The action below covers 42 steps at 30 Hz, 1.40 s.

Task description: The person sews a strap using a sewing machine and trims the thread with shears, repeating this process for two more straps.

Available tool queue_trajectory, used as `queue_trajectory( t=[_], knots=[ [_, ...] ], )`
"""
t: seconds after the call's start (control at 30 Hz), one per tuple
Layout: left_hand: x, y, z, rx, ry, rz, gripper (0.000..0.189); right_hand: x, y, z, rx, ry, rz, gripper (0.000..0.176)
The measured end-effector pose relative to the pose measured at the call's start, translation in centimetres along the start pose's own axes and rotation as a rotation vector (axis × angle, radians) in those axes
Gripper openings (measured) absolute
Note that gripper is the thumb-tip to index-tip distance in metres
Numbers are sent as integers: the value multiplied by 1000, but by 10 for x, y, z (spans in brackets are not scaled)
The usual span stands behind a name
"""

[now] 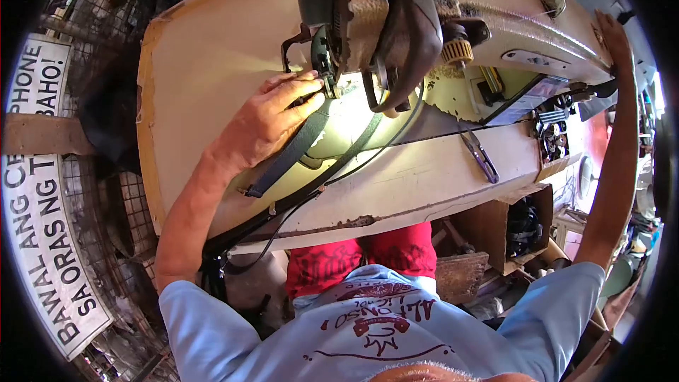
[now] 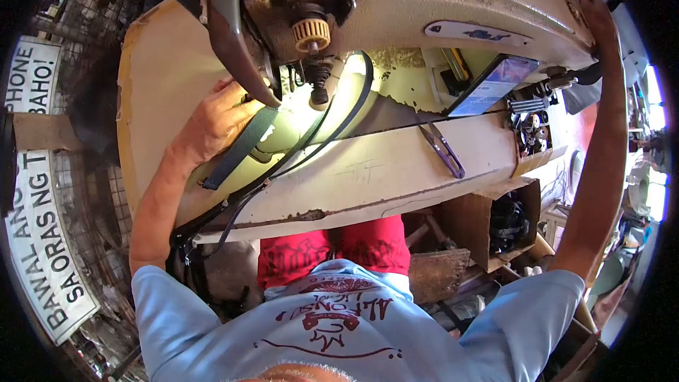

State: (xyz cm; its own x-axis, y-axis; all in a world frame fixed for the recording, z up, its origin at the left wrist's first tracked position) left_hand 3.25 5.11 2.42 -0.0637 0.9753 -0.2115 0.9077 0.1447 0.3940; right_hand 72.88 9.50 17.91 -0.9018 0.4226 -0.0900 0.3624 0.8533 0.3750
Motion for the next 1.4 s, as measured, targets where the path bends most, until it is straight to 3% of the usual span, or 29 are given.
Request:
queue_trajectory(
  t=[0.2,0.27,0.3,0.37,0.4,0.43,0.53,0.6,0.73,0.83,0.87,0.97,1.0,1.03,1.07,1.13,1.2,1.27,1.33,1.4],
  knots=[
    [1,-2,0,-32,44,-32,28,28,-26,-5,-159,-238,-441,47],
    [-1,-1,0,-51,37,-31,28,20,-42,-8,-154,-220,-446,48],
    [-1,0,-1,-63,32,-32,28,16,-54,-13,-130,-213,-395,48],
    [1,0,-3,-71,30,-22,28,-1,-89,-18,-139,168,-35,48],
    [2,-1,-2,-67,30,-11,28,10,-112,-20,-99,553,315,46],
    [1,-2,0,-60,28,-3,28,25,-145,-21,-198,1003,636,44],
    [3,-2,3,-28,13,-2,29,15,-144,-25,-228,728,715,43],
    [-1,-2,1,-30,28,-41,29,-17,-101,-18,-219,330,263,42],
    [-15,0,5,-38,102,-70,31,-16,-29,-29,-18,381,344,39],
    [-15,-2,7,-59,95,-81,31,10,-38,-16,177,447,524,37],
    [-14,-2,6,-58,86,-88,30,12,-61,-14,121,483,577,36],
    [-11,0,2,-48,78,-92,29,12,-177,0,-457,551,563,32],
    [-11,-1,1,-34,74,-91,29,9,-209,17,-512,440,517,31],
    [-11,-3,0,-34,69,-100,28,-78,-226,111,-622,-120,150,33],
    [-9,-1,0,-36,70,-103,28,-3,-251,65,-482,283,192,35],
    [-4,2,1,-41,63,-119,26,-52,-231,41,-509,509,420,38],
    [-2,-1,3,-26,39,-136,25,-19,-184,-12,-432,616,392,40],
    [-1,1,2,-33,18,-155,22,4,-125,-40,-279,586,279,43],
    [-2,1,1,-39,19,-149,23,-15,-82,-21,-215,251,124,46],
    [-1,-1,3,-96,10,-142,28,22,-112,-24,-388,45,-157,49]
  ],
)
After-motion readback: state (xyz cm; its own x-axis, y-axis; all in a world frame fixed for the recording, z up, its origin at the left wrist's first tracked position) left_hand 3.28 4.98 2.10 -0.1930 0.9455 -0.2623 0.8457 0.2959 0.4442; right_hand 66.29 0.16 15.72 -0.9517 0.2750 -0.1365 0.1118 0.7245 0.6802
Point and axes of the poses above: each hand's wrist, its own y-axis towards the middle knuckle, its own z-axis out of the palm, x = y × z, the point moved 7 cm from there along y, towards the middle knuckle, and after that the axes turned 15 degrees about z, right-handed, at the moved point
